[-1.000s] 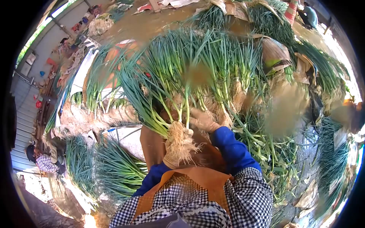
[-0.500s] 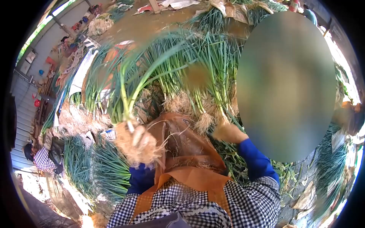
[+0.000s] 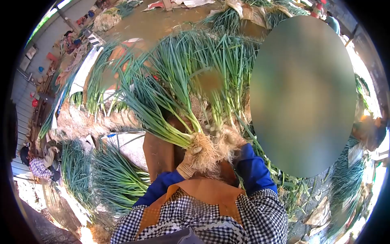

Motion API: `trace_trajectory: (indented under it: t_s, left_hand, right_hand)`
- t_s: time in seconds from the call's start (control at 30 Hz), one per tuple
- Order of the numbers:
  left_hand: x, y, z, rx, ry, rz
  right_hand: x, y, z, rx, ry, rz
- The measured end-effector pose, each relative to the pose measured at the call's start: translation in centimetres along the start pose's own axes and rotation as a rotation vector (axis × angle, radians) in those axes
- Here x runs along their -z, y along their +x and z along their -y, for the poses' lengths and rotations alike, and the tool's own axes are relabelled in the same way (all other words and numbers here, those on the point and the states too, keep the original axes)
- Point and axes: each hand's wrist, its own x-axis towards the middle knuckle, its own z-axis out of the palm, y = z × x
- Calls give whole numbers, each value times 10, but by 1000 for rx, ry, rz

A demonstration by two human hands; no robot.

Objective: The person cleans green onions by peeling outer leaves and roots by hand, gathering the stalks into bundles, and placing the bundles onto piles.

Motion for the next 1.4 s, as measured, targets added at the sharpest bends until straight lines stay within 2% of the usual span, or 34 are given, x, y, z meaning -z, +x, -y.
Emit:
trace_trajectory:
  t_s: [0.03,0.17,0.2,0.23,0.27,0.33,0.37,0.47,0.5,0.57,0.6,0.63,0.67,0.73,0.8,0.87,0.93,0.97,1.0,1.07,1.1,1.13,1.2,1.27,1.3,1.33,1.37,1.4]
  left_hand:
    - [12,1,3,68,3,6]
    - [-14,7,8,61,40,-38]
    - [-11,7,10,31,94,-104]
    - [-9,7,12,2,151,-169]
    - [-7,8,14,1,152,-167]
    - [0,11,17,-34,132,-186]
    - [9,14,19,-32,91,-157]
    - [3,14,16,-65,18,-150]
    - [-6,12,14,-48,-14,-105]
    - [7,14,13,-50,15,-121]
    - [9,14,13,-52,50,-131]
    - [11,13,16,-48,80,-108]
    - [12,13,19,-38,79,-103]
    - [15,15,23,-50,224,-149]
    - [9,13,25,-50,281,-190]
    - [2,12,23,-3,279,-204]
    - [-2,11,21,16,322,-246]
    - [4,13,23,-21,386,-229]
    - [4,13,24,-54,444,-213]
    - [3,13,24,-55,431,-216]
    - [-1,13,23,-43,332,-230]
    - [-3,12,22,-32,234,-249]
    - [4,10,22,-4,217,-276]
    - [18,13,25,-18,305,-253]
    - [16,14,26,-55,309,-216]
    - [16,11,29,-40,304,-217]
    - [16,12,29,-10,280,-217]
    - [15,15,27,10,258,-215]
  right_hand:
    - [9,-5,-11,90,-235,-40]
    - [11,19,8,340,-1305,-107]
    - [-12,27,19,158,-946,-345]
    - [52,63,-8,208,-1108,-436]
    - [35,58,0,210,-1110,-436]
    - [-20,40,22,6,-1974,-581]
    - [-10,25,12,375,-2028,-442]
    - [-14,-40,-8,446,-1755,-218]
    - [-50,-66,19,-194,-1523,-271]
    - [3,-114,25,-246,-1600,-98]
    - [8,-125,34,-46,-2316,284]
    - [13,-127,36,-459,-2385,127]
    - [1,-119,45,-876,-2391,-46]
    - [27,-84,36,100,-2064,-259]
    - [-63,-26,64,-169,-1728,-545]
    - [-69,25,58,-284,-1819,-485]
    - [-48,49,39,17,-2125,-269]
    - [-35,60,28,-37,-2235,-300]
    - [-34,54,23,159,-2518,-163]
    - [-40,36,13,124,-2677,-258]
    - [-27,26,0,258,-2495,-280]
    - [-15,8,-15,670,-1739,-334]
    - [-28,-38,-4,311,-1287,-328]
    - [-32,-72,18,113,-1038,-538]
    - [-28,-75,35,-18,-1369,-578]
    - [-21,-67,39,5,-1693,-668]
    - [-5,-50,41,30,-1732,-717]
    - [-17,-27,54,40,-1519,-699]
